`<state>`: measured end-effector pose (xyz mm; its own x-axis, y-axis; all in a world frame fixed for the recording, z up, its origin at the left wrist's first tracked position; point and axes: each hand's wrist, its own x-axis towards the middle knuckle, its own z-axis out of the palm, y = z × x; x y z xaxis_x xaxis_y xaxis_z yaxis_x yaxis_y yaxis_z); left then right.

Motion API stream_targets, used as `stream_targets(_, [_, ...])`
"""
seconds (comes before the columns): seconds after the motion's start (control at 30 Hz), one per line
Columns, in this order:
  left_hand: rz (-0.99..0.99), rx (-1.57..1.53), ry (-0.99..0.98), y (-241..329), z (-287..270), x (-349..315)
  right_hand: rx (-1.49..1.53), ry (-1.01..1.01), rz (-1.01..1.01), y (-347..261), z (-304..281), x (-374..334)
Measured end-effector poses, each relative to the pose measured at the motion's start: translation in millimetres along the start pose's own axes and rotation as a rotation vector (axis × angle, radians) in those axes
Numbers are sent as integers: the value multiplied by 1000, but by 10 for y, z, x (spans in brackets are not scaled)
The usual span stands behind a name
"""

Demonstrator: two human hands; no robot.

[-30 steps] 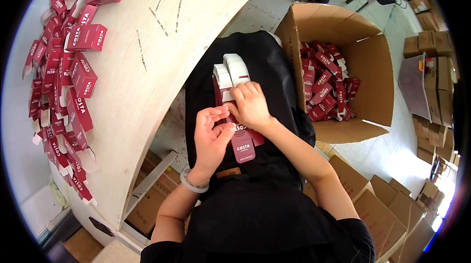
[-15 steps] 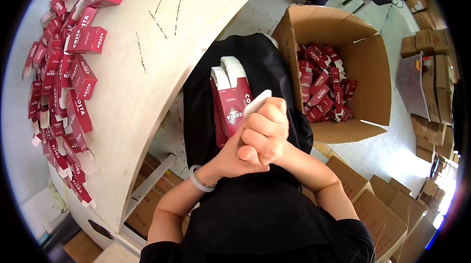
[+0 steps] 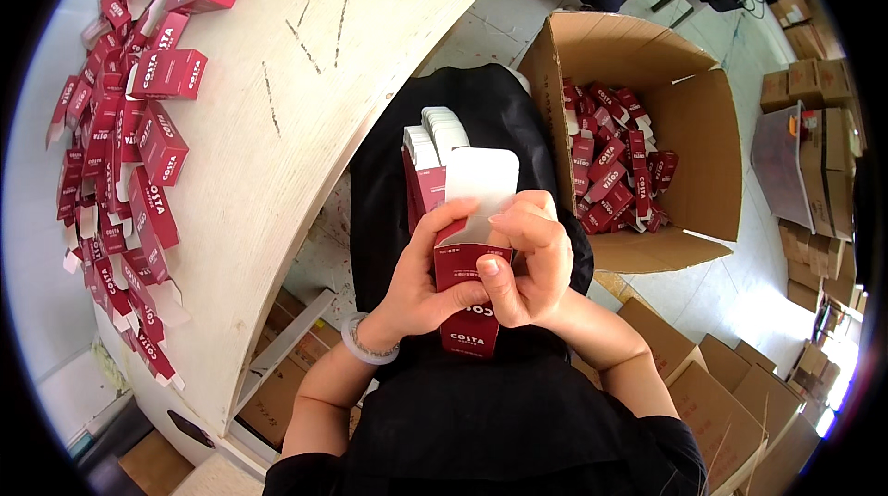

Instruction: The person sits on the floor and repeatedly assembles small red cardboard boxes by hand. They pick up flat-packed pieces from a nearby cardboard box, fold the flaps to form the box shape, and place the finished units into a growing stack on their lap.

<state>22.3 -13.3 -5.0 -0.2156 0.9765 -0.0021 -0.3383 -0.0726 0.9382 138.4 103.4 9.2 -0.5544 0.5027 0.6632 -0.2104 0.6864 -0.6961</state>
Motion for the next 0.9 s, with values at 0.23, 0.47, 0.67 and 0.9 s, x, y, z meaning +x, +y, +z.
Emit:
stream_targets(0.23, [152,491,-4,103,-38,44,670,278,751,-65,-79,451])
stream_targets(0.47, [271,680,150,38,-147,25,951,-165,976,95,-184,206])
stream_targets(0.67, [107,487,73,62,-205,-29,738,-289,815,17,-217,200])
stream_targets(0.9, [141,332,46,67,-151,36,499,-281,712,-20,-210,215])
